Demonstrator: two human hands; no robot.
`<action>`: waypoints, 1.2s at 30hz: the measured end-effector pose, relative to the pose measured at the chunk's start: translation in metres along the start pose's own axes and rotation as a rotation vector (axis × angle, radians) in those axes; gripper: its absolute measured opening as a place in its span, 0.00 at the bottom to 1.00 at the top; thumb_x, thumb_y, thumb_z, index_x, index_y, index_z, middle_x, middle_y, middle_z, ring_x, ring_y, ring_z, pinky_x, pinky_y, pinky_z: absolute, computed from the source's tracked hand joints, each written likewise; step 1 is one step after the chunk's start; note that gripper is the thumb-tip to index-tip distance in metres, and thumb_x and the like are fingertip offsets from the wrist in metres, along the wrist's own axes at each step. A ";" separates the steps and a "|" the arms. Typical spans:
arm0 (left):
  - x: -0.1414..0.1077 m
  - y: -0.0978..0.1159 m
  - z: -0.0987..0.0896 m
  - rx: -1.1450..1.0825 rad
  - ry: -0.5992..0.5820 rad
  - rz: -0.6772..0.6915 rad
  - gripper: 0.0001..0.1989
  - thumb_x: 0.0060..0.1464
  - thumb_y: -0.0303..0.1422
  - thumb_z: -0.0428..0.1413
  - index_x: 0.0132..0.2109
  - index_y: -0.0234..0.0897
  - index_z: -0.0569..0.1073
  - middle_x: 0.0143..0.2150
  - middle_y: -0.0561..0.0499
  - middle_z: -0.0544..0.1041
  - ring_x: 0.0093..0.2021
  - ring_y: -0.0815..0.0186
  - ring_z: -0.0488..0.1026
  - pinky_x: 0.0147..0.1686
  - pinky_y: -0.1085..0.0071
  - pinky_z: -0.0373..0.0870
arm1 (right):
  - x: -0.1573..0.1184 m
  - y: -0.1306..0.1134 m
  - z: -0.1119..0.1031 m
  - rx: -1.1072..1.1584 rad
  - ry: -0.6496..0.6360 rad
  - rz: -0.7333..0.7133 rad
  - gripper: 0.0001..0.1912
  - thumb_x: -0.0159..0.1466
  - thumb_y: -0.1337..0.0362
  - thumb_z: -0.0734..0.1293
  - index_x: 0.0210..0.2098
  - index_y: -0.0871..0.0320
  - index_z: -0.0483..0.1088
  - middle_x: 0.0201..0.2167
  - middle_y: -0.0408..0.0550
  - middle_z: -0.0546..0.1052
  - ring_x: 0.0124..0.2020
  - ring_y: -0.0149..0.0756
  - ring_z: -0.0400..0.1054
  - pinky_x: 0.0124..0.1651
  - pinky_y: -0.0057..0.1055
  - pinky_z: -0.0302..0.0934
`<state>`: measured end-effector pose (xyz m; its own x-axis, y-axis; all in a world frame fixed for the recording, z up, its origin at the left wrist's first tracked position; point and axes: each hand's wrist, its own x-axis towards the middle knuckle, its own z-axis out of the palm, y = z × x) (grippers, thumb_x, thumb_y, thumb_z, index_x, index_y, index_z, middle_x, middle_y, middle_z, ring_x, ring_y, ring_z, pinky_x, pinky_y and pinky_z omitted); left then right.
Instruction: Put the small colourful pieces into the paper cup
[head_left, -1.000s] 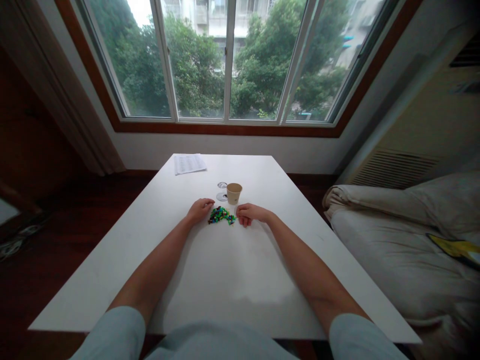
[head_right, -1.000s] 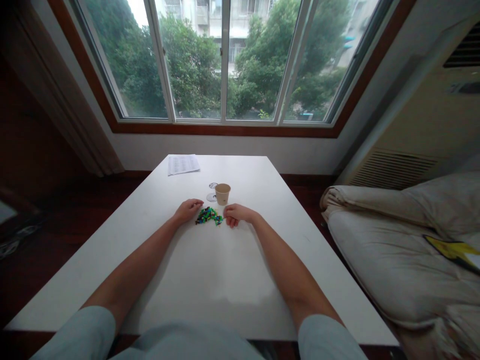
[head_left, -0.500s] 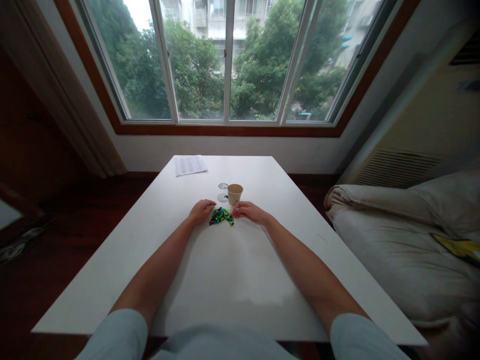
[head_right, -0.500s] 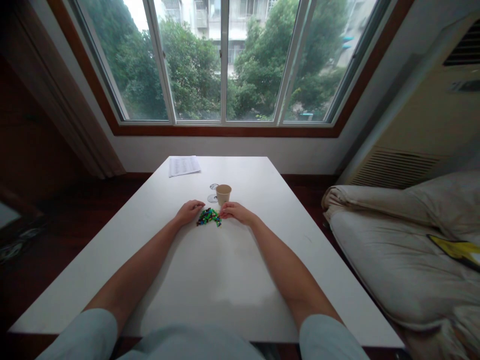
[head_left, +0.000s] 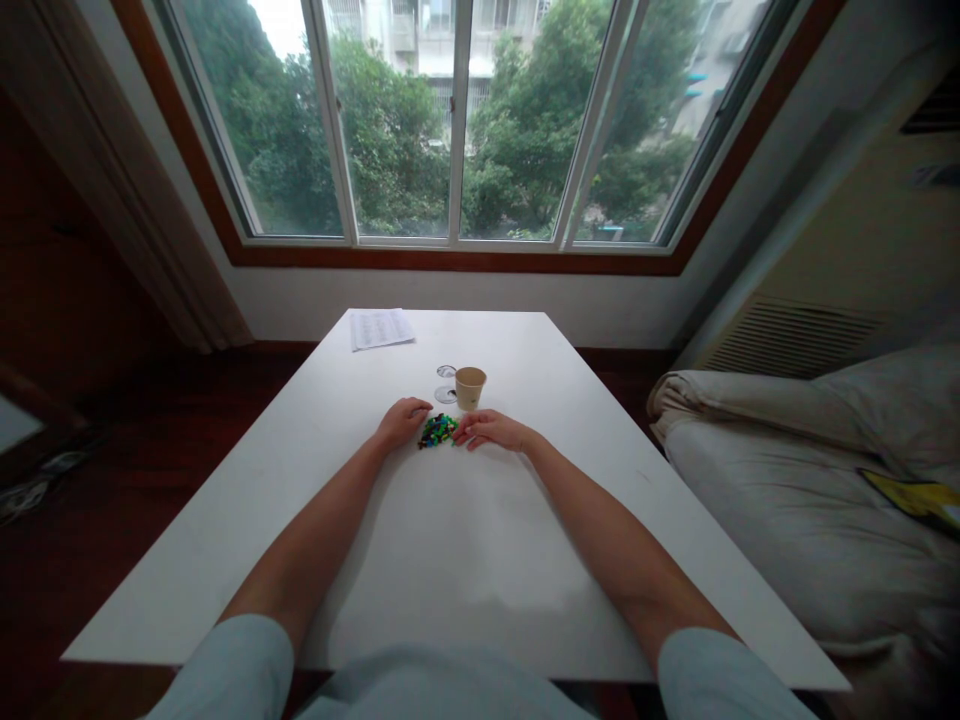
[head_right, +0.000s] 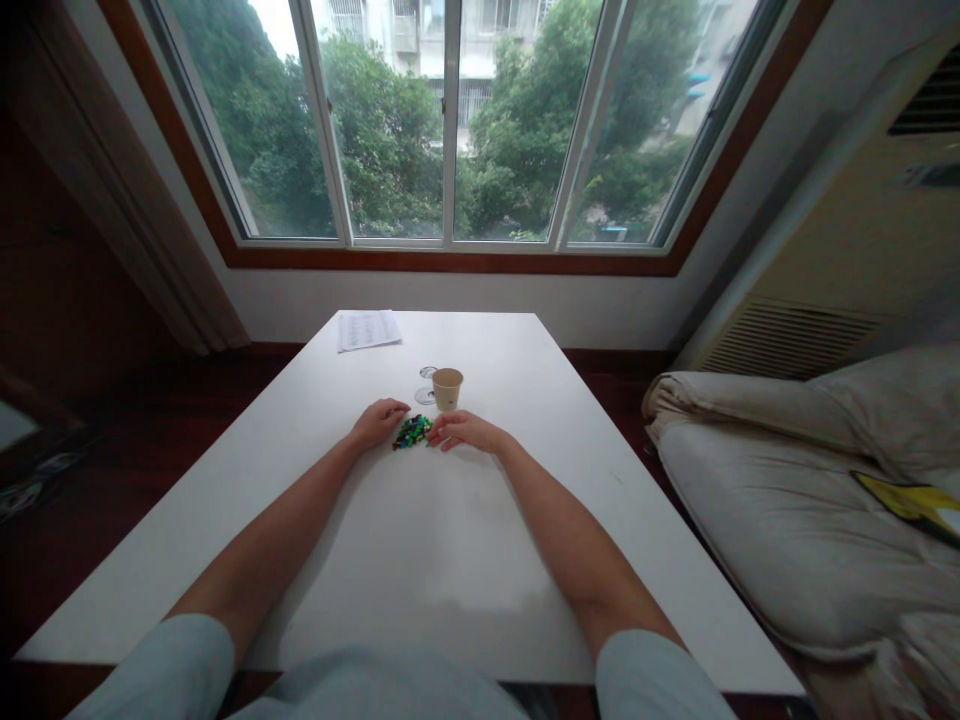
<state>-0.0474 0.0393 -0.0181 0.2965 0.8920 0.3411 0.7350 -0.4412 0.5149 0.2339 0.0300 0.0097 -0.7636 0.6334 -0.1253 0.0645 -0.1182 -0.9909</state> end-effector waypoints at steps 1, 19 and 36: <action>0.000 0.000 0.000 0.004 -0.002 0.001 0.15 0.63 0.32 0.51 0.49 0.40 0.81 0.49 0.48 0.81 0.50 0.60 0.74 0.55 0.63 0.69 | 0.002 0.003 0.000 -0.010 0.027 -0.023 0.15 0.57 0.58 0.75 0.40 0.61 0.76 0.48 0.56 0.80 0.46 0.40 0.77 0.42 0.31 0.73; -0.004 0.003 0.001 0.008 -0.025 0.032 0.15 0.60 0.30 0.53 0.50 0.41 0.80 0.49 0.48 0.80 0.50 0.61 0.73 0.56 0.62 0.68 | 0.005 0.026 -0.022 -0.966 0.582 -0.274 0.11 0.58 0.67 0.64 0.39 0.55 0.77 0.31 0.43 0.76 0.31 0.32 0.65 0.36 0.27 0.57; -0.008 0.017 0.001 0.121 -0.012 0.058 0.14 0.58 0.28 0.54 0.46 0.42 0.82 0.48 0.47 0.79 0.50 0.61 0.72 0.55 0.65 0.68 | 0.013 0.019 0.003 -1.068 0.587 -0.289 0.03 0.61 0.65 0.69 0.34 0.57 0.76 0.33 0.47 0.76 0.38 0.37 0.67 0.42 0.30 0.59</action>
<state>-0.0365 0.0247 -0.0126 0.3474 0.8668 0.3578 0.7842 -0.4777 0.3960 0.2235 0.0336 -0.0109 -0.4529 0.8101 0.3724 0.6405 0.5862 -0.4962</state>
